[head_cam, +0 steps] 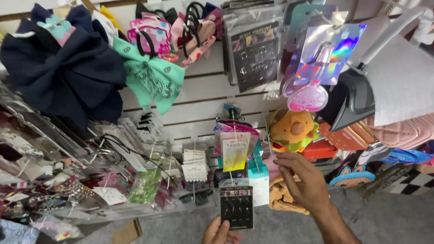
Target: The person is organizing a jewelry display by hanging cards of body piercing jewelry onto a slatwall.
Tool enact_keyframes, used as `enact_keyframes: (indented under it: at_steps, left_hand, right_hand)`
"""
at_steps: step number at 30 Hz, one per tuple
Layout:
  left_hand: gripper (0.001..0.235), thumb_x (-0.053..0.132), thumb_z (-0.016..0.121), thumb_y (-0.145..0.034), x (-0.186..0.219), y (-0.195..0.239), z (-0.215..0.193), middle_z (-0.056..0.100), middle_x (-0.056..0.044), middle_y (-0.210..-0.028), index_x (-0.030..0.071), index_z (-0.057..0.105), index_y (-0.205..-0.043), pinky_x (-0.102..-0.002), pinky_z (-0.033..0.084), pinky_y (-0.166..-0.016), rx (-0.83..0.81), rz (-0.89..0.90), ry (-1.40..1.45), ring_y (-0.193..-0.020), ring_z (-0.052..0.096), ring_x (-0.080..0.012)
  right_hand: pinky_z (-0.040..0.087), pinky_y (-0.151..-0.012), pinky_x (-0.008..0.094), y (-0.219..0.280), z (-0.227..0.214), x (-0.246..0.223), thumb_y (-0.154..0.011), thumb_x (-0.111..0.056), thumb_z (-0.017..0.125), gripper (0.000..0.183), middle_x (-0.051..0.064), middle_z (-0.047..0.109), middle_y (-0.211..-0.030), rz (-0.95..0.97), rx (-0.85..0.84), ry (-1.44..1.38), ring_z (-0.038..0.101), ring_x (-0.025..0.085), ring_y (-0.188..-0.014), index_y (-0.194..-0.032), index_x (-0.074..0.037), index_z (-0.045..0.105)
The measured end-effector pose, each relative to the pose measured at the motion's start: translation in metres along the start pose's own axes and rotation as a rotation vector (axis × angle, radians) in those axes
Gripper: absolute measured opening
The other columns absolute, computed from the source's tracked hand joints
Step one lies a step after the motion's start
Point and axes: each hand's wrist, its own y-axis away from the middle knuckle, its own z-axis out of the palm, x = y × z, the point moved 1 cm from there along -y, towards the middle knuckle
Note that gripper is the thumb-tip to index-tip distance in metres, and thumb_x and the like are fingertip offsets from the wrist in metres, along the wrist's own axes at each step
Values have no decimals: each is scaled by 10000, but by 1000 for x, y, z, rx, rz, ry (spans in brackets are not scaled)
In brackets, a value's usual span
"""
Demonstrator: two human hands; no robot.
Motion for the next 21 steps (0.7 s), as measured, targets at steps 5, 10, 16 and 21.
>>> enact_keyframes:
  at_steps: [5, 10, 16, 21]
  left_hand:
    - [651, 369, 597, -1077, -2, 0, -5, 877, -267, -940, 92, 555, -1666, -397, 672, -760, -219, 123, -307, -772, 803, -321]
    - [298, 257, 590, -1118, -20, -7, -4, 875, -291, -879, -10, 674, -1223, -382, 659, -694, -240, 261, -326, -721, 812, -311]
    - [204, 213, 578, -1122, -22, -1, -1, 861, -282, -822, 17, 635, -1124, -389, 674, -674, -235, 358, -318, -739, 849, -331]
    - [276, 277, 605, -1107, -21, 0, 6, 879, -292, -837, 43, 597, -960, -411, 670, -681, -223, 401, -319, -714, 841, -341]
  right_hand:
    - [637, -883, 320, 39, -5, 25, -1052, -149, 697, 181, 57, 827, -1210, 221, -75, -20, 774, 211, -1149, -1190, -103, 805]
    - [641, -780, 296, 51, -1, 41, -1065, -185, 673, 210, 42, 840, -1230, 289, -160, -24, 789, 186, -1116, -1203, -130, 821]
    - [641, -778, 284, 70, 10, 61, -1043, -208, 715, 180, 1, 874, -1162, 370, -232, -93, 817, 158, -1047, -1146, -136, 843]
    - [694, -762, 301, 95, 20, 85, -1032, -226, 722, 214, 19, 874, -1195, 420, -313, -137, 826, 167, -1055, -1199, -168, 844]
